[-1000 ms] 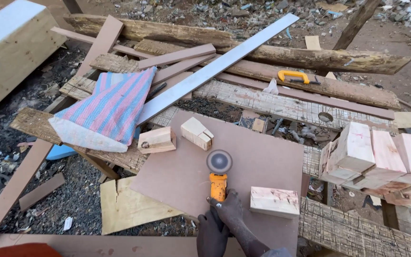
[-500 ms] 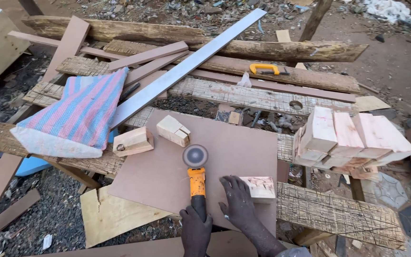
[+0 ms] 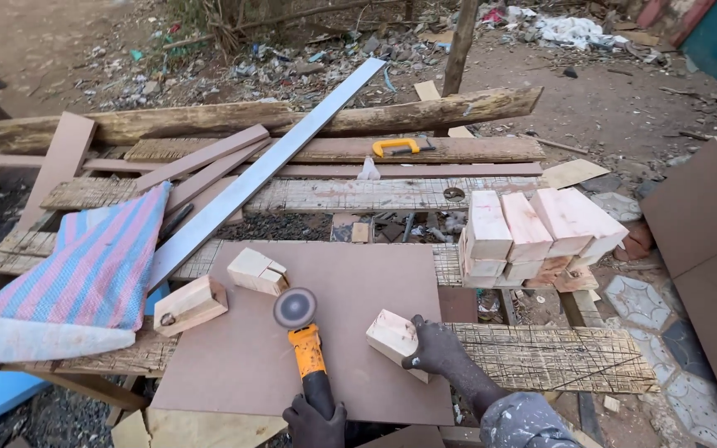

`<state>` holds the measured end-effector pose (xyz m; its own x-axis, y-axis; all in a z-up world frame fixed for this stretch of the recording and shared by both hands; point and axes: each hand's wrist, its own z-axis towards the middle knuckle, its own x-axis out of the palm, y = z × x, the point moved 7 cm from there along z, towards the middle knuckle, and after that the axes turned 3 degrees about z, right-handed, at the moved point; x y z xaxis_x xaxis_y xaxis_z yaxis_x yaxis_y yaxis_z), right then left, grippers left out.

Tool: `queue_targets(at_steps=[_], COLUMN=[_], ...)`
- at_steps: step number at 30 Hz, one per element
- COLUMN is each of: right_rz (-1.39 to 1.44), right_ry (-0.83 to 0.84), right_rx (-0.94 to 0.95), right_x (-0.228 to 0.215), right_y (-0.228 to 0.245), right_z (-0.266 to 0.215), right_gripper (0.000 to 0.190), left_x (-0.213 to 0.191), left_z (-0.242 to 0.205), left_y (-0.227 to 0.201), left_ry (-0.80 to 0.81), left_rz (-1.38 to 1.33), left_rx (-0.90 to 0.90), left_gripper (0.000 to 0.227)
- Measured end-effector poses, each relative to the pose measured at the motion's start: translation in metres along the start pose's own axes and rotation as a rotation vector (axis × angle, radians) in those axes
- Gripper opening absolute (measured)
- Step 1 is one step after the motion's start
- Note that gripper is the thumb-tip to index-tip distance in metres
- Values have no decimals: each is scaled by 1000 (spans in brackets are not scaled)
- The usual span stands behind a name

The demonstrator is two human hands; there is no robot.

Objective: Using a handheld angle grinder to sand and smooth the surfaces of small wooden blocks on a pallet workbench.

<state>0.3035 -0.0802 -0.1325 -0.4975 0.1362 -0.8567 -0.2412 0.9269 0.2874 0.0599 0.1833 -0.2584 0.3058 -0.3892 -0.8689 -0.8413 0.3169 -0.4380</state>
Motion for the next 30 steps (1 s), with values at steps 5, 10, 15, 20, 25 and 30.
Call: queue_targets(at_steps=[5,10,15,20,25,30], right_rz=[216,988,1460,1038,724,641], right_ry=[2,49,-22,-290,-634,-858], right_rx=[143,297,332,434,408,113], right_x=[-15,-35,-24,-89,-145,-219], right_y=[-9,-42,-98,-92,-128,-168], right_z=[-23,-79,-104,-164,-196,-212], right_gripper=[88,33,47,104,92,133], left_x=[-25,-96,-66,-72,-76,-77], left_z=[-1,-54,-127,-201,-254,-287], left_y=[-15,-96,-188,-274,-357,-467], left_ry=[-286,-486,588,978,971,1005], left_rz=[119,-213,-301,-685,-630,-645], left_rx=[72,472,411,105,194,393], left_gripper=[131,106,80,71,64,80])
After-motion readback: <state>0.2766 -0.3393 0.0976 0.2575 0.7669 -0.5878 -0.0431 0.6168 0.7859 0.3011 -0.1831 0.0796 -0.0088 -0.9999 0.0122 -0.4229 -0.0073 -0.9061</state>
